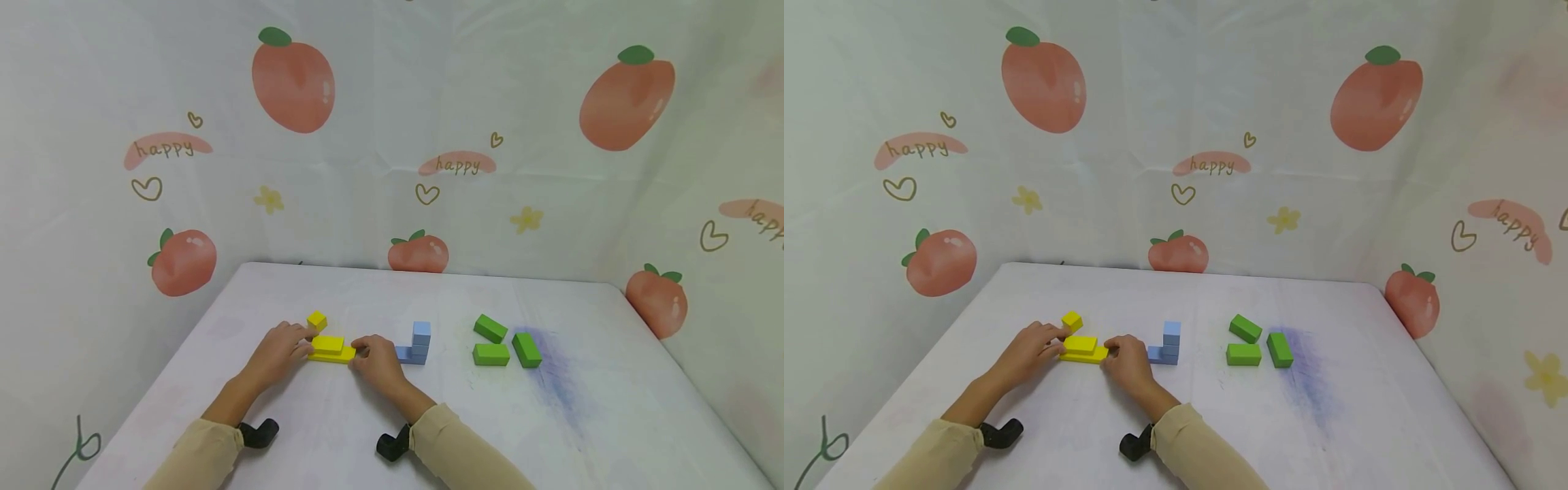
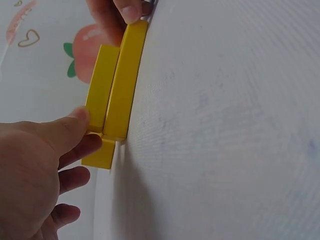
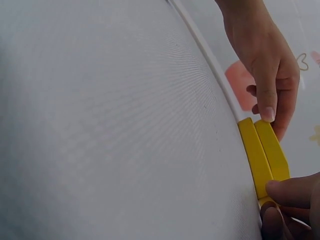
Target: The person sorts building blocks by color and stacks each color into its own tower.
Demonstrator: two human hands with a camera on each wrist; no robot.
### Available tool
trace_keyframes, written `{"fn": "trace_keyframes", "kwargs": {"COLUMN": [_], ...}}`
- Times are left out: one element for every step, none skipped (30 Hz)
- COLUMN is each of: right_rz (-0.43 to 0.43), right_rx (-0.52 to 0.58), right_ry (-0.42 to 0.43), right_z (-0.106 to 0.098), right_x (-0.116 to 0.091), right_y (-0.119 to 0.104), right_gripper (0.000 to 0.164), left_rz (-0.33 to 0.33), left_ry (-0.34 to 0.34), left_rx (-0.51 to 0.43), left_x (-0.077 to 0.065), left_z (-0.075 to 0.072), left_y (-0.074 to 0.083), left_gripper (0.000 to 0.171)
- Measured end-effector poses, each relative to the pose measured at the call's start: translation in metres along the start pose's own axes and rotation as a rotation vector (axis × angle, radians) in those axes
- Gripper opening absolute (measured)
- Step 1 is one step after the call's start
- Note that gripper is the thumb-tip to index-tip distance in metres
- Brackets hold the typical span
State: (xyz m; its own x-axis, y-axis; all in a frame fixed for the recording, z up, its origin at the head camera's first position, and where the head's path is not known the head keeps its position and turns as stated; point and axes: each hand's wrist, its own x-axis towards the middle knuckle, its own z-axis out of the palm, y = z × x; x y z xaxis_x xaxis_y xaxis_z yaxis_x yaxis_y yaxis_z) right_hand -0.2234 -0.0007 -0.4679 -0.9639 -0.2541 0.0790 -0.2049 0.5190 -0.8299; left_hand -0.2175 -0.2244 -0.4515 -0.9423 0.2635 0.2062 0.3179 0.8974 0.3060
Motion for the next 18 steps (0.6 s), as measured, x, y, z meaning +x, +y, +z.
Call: {"fn": "trace_keyframes", "kwargs": {"right_rz": [0.001, 0.003, 0.004, 0.006, 0.009, 0.011, 0.012, 0.012, 0.011, 0.008, 0.008, 0.005, 0.004, 0.003, 0.002, -0.002, -0.002, -0.003], "right_rx": [0.001, 0.002, 0.003, 0.003, 0.005, 0.007, 0.01, 0.01, 0.01, 0.01, 0.009, 0.007, 0.006, 0.003, 0.002, 0.002, 0.002, 0.004], "right_ry": [-0.001, -0.002, -0.003, -0.005, -0.005, -0.006, -0.006, -0.005, -0.005, -0.005, -0.004, -0.004, -0.004, -0.003, -0.003, -0.003, -0.003, -0.003], "right_z": [0.0, -0.0001, -0.0003, -0.0006, -0.001, -0.0014, -0.0017, -0.0018, -0.002, -0.0019, -0.0018, -0.0017, -0.0016, -0.0015, -0.0016, -0.0016, -0.0017, -0.0018], "right_x": [-0.0001, -0.0002, -0.0005, -0.0007, -0.0008, -0.001, -0.0012, -0.0012, -0.0013, -0.0012, -0.0011, -0.001, -0.001, -0.0009, -0.0009, -0.0009, -0.0009, -0.0009], "right_y": [-0.0001, -0.0003, -0.0006, -0.0009, -0.0014, -0.0019, -0.0024, -0.0025, -0.0026, -0.0025, -0.0023, -0.0019, -0.0018, -0.0012, -0.0011, -0.001, -0.0009, -0.0009], "right_gripper": [0.03, 0.03, 0.03, 0.03, 0.03, 0.03, 0.03, 0.03, 0.03, 0.03, 0.029, 0.029, 0.029, 0.029, 0.029, 0.029, 0.029, 0.029], "left_rz": [0.0, 0.001, 0.004, 0.003, 0.003, 0.001, -0.002, -0.003, -0.004, -0.007, -0.005, -0.004, -0.002, 0.0, 0.001, -0.001, -0.002, -0.004], "left_ry": [0.0, 0.0, 0.002, 0.002, 0.0, -0.001, -0.002, -0.003, -0.004, -0.006, -0.006, -0.007, -0.007, -0.008, -0.01, -0.012, -0.015, -0.017], "left_rx": [0.001, 0.0, 0.0, 0.0, 0.0, -0.002, -0.002, -0.003, -0.006, -0.01, -0.011, -0.011, -0.01, -0.011, -0.01, -0.008, -0.004, -0.004], "left_x": [-0.0005, -0.0008, -0.0015, -0.0019, -0.0023, -0.0028, -0.0034, -0.0039, -0.0045, -0.0047, -0.005, -0.0053, -0.0056, -0.0057, -0.0058, -0.0059, -0.006, -0.006], "left_z": [-0.0003, -0.0006, -0.0008, -0.0009, -0.0009, -0.0011, -0.0011, -0.0011, -0.0011, -0.001, -0.001, -0.001, -0.001, -0.001, -0.0011, -0.0013, -0.0017, -0.0022], "left_y": [0.0001, 0.0003, 0.0004, 0.0005, 0.0004, 0.0005, 0.0005, 0.0003, 0.0, -0.0003, -0.0007, -0.0009, -0.0012, -0.0013, -0.0015, -0.0014, -0.0012, -0.001], "left_gripper": [0.031, 0.031, 0.031, 0.031, 0.031, 0.031, 0.031, 0.031, 0.031, 0.032, 0.032, 0.032, 0.032, 0.032, 0.032, 0.032, 0.032, 0.033]}}
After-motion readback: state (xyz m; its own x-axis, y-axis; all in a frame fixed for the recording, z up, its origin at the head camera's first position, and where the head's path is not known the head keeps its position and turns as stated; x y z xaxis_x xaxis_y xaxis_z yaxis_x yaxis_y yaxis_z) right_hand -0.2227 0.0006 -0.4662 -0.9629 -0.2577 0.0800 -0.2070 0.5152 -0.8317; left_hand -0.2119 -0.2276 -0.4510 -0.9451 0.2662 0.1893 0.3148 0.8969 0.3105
